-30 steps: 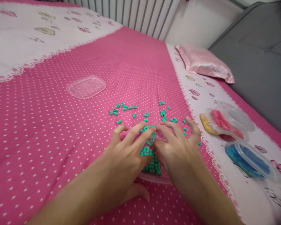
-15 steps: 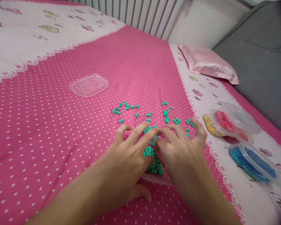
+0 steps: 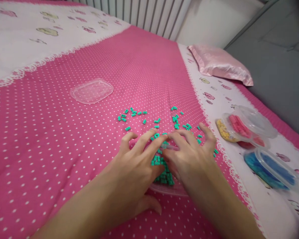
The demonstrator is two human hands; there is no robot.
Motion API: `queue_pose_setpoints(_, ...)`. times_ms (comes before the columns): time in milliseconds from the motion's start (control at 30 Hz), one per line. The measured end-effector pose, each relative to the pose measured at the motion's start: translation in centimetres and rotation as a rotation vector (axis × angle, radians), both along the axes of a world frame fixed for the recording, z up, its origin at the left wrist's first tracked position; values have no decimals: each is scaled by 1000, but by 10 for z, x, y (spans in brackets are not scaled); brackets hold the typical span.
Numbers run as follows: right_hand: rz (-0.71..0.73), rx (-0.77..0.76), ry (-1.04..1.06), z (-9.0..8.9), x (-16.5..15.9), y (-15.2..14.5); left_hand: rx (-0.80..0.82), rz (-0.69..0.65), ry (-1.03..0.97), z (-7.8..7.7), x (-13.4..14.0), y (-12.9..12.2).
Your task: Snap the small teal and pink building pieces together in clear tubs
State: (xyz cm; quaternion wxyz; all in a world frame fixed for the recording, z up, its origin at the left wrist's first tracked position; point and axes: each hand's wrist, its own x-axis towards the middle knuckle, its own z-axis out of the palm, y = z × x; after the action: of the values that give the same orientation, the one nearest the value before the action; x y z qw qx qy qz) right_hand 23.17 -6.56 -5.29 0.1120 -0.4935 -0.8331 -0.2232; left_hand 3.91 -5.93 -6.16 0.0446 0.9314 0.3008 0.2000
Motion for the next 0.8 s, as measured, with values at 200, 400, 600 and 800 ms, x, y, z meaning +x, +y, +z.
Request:
queue_pose_setpoints(200,-54,3,5,2,-7,0,5,5,12,-2,-1,-1)
queue_pose_setpoints(400,-85,-68,-34,9,-11,-4,3,8,30,-3,-1,-1)
queue_pose_setpoints(600,-52,-97,22,11,-4,-4,-4,12,15,-3,0,0)
queue_pose_setpoints(800,-22,-141,105,22,7,-9,12,2,7,2,-1,-1)
